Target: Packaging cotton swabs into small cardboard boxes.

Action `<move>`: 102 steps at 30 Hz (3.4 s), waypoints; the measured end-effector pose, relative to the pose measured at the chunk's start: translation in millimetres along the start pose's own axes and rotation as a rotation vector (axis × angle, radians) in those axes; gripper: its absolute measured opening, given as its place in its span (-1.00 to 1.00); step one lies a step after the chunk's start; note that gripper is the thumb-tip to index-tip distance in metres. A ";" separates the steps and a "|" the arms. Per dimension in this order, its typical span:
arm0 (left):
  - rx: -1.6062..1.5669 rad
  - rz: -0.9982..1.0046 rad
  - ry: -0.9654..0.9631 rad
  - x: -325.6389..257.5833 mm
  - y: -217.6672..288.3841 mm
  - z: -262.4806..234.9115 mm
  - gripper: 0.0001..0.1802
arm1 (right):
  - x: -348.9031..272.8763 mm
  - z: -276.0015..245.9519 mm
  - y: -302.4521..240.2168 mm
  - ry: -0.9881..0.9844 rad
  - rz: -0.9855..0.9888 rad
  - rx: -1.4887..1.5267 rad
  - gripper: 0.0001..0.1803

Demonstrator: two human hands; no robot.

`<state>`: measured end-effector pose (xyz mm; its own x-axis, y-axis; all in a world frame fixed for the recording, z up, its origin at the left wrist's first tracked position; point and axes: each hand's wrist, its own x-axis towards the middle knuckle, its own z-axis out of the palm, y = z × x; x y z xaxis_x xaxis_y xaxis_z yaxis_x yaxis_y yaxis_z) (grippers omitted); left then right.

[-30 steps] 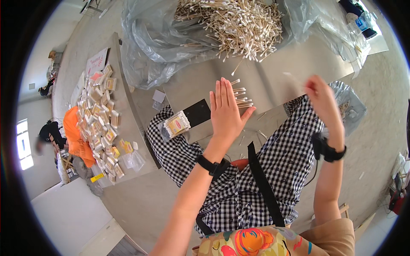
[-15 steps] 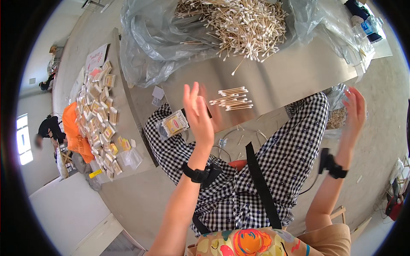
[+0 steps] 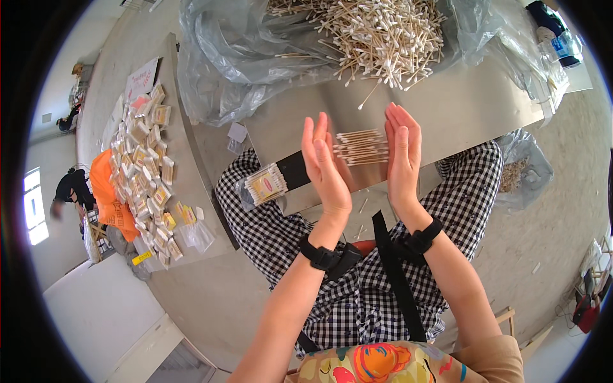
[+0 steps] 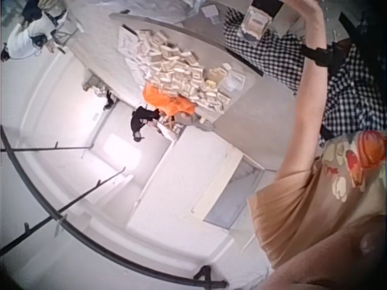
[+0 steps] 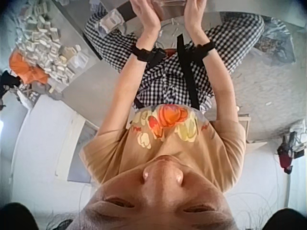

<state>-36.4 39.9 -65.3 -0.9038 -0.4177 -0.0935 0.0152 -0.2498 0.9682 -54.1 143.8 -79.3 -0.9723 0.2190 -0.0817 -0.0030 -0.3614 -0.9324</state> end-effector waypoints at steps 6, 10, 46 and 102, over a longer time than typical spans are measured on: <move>0.013 0.012 -0.017 4.6 4.6 8.7 -0.34 | 4.0 0.9 1.6 -0.061 -0.004 0.021 -0.48; -0.010 0.005 -0.040 3.5 5.9 9.0 -0.34 | 3.6 2.3 -3.2 -0.107 0.016 0.026 -0.47; 0.039 -0.048 -0.182 10.9 11.5 2.7 -0.25 | 8.3 -2.1 -0.3 -0.192 0.077 0.173 -0.44; 0.199 -0.011 -0.110 -7.9 25.1 -28.5 -0.26 | 26.0 -30.9 -15.6 -0.084 0.070 0.092 -0.60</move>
<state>-16.7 12.0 -46.9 -0.9448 -0.3153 -0.0892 -0.0701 -0.0716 0.9950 -72.1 183.1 -77.8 -0.9870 0.1156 -0.1121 0.0476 -0.4560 -0.8887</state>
